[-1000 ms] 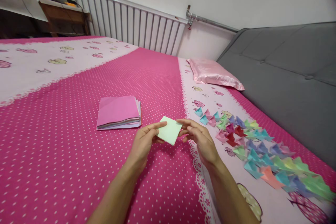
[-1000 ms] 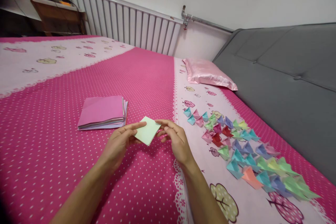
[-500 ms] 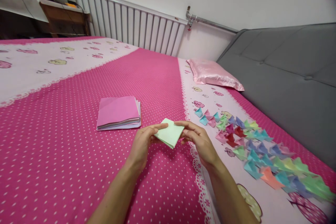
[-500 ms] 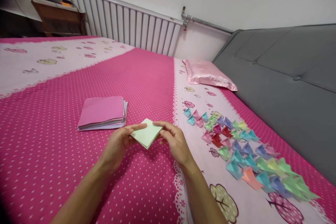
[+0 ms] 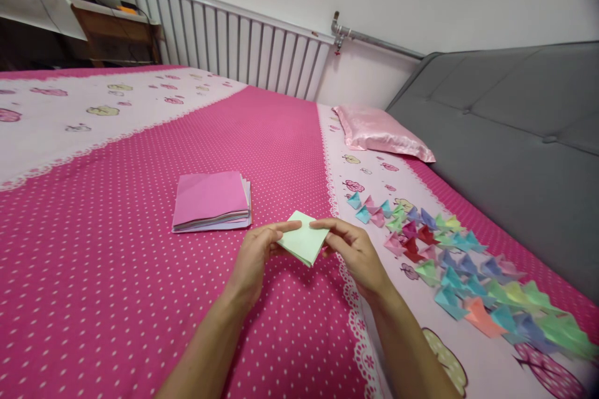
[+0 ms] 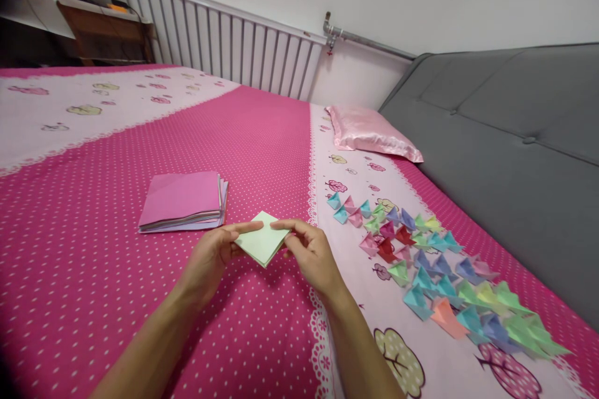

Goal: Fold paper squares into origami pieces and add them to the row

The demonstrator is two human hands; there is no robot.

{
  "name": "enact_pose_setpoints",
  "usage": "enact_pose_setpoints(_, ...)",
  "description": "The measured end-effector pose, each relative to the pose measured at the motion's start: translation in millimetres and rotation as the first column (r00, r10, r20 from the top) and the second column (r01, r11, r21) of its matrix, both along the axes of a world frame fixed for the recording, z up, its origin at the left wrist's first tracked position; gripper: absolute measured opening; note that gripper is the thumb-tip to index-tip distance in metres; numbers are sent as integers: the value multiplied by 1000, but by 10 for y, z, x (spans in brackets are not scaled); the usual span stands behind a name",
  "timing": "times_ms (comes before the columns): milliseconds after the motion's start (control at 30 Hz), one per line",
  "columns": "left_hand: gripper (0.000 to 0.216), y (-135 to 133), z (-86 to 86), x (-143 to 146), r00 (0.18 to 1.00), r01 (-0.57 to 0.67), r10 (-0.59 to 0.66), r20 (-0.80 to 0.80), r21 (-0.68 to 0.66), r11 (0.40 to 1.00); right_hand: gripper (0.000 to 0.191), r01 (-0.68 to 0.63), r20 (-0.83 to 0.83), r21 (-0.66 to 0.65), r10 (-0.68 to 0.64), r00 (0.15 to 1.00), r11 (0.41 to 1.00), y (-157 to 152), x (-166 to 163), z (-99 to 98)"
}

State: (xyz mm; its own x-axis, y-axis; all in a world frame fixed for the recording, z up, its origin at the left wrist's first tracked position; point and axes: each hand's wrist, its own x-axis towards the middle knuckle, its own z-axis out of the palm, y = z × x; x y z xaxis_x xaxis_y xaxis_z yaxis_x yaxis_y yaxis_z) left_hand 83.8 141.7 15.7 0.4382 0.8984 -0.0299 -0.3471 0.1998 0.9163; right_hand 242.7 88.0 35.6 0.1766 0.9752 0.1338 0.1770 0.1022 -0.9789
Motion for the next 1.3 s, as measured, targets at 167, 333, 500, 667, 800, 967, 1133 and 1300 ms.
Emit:
enact_pose_setpoints(167, 34, -4, 18, -1, 1000, 9, -9, -16, 5, 1000, 27, 22, 14, -17, -22, 1000, 1000, 2, 1, -38)
enact_pose_setpoints(333, 34, -8, 28, -7, 998, 32, -31, -47, 18, 999, 27, -62, 18, -23, 62, 998, 998, -11, 23, -15)
enact_pose_setpoints(500, 34, -20, 46, -1, 996, 71, -70, -48, 18, 997, 25, -91, 73, 2, 91, 993, 996, -22, 28, 16)
enact_pose_setpoints(667, 34, -23, 67, 3, 994, 92, -90, -69, 31, 995, 17, -102, 108, 13, 100, 989, 995, -18, 7, 32)
enact_pose_setpoints(800, 34, -19, 64, -3, 994, 84, -82, -70, 28, 996, 19, -103, 116, 11, 101, 988, 995, -22, 15, 37)
enact_pose_setpoints(967, 33, -1, 26, -18, 998, 52, -51, -45, 25, 998, 32, -134, 101, -20, 136, 986, 991, -50, 29, 49)
enact_pose_setpoints(1133, 34, 19, 12, -11, 998, 55, -55, 13, 8, 998, 41, -240, 10, -23, 240, 971, 971, -77, 36, 62)
enact_pose_setpoints(1300, 33, 6, 35, -17, 998, 37, -36, 47, -33, 999, 37, -224, 8, -34, 224, 974, 974, -65, 34, 37)
